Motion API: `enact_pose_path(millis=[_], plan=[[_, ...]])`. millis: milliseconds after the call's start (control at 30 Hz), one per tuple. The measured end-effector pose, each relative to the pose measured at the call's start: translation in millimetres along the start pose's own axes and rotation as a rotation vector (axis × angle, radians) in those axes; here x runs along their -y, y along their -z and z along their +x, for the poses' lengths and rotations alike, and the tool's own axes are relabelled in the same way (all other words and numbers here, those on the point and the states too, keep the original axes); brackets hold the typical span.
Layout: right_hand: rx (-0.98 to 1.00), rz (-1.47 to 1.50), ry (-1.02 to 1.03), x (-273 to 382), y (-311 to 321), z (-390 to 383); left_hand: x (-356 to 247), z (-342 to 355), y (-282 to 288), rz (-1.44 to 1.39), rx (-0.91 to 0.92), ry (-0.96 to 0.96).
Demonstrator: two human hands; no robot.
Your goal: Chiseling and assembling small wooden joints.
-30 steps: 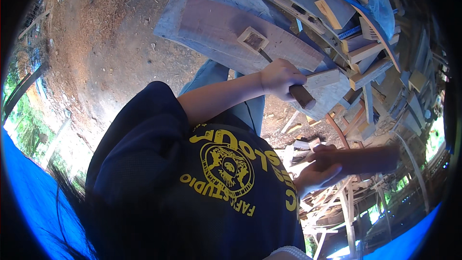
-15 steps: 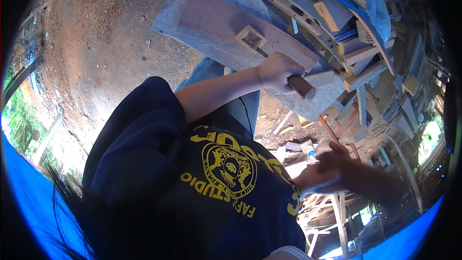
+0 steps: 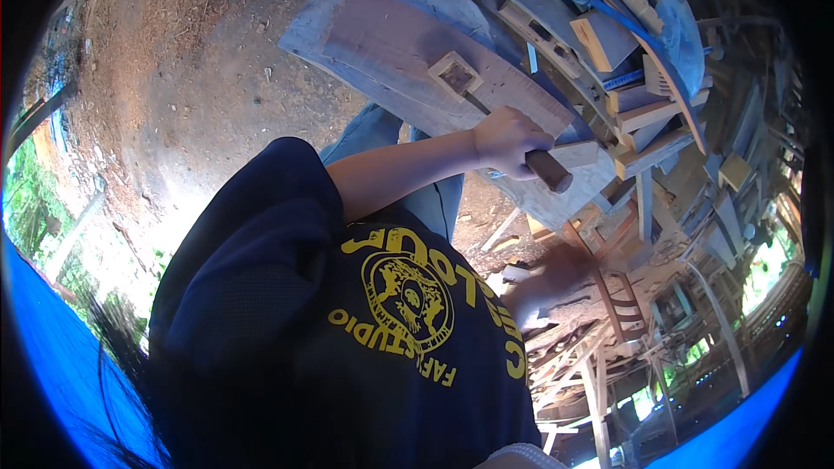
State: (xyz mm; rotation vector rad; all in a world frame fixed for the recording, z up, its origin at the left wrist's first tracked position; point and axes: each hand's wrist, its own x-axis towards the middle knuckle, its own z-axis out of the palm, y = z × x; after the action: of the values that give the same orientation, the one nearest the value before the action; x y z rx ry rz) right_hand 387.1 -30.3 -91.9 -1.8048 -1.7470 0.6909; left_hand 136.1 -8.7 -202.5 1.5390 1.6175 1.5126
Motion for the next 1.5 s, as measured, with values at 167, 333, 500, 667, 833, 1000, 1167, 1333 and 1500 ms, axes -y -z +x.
enact_pose_path(millis=[167, 333, 500, 667, 833, 1000, 1167, 1333, 1500], plan=[[0.135, 0.026, 0.051, 86.8, -14.4, -7.0, 7.1, -9.4, -2.5, 0.062, 0.027, -0.024], [-0.186, 0.341, 0.043, 84.9, -8.3, -15.8, 1.8, -7.9, -8.7, 0.037, 0.039, -0.034], [0.325, 0.116, -0.335, 72.2, -15.9, -25.5, 6.8, -16.6, -14.8, 0.076, 0.048, -0.101], [-0.128, 0.643, 0.035, 57.6, 2.3, -12.5, 4.6, -18.9, -18.7, 0.074, 0.076, -0.105], [0.299, -0.113, -0.171, 41.3, -32.9, -45.1, 21.1, -21.8, -14.9, 0.167, 0.169, -0.11], [0.064, 0.681, 0.09, 34.1, 18.0, -5.0, 11.3, -17.0, -2.0, 0.084, 0.042, -0.062], [-0.336, 0.681, -0.003, 69.5, -16.9, -26.7, 0.8, -10.5, 0.5, 0.048, 0.072, -0.139], [-0.17, 0.565, -0.08, 63.7, -30.3, -46.2, -3.0, -8.7, 3.5, 0.026, 0.113, -0.208], [-0.072, 0.54, -0.108, 66.9, -21.0, -39.2, 1.3, -3.2, 1.1, 0.0, 0.116, -0.166]])
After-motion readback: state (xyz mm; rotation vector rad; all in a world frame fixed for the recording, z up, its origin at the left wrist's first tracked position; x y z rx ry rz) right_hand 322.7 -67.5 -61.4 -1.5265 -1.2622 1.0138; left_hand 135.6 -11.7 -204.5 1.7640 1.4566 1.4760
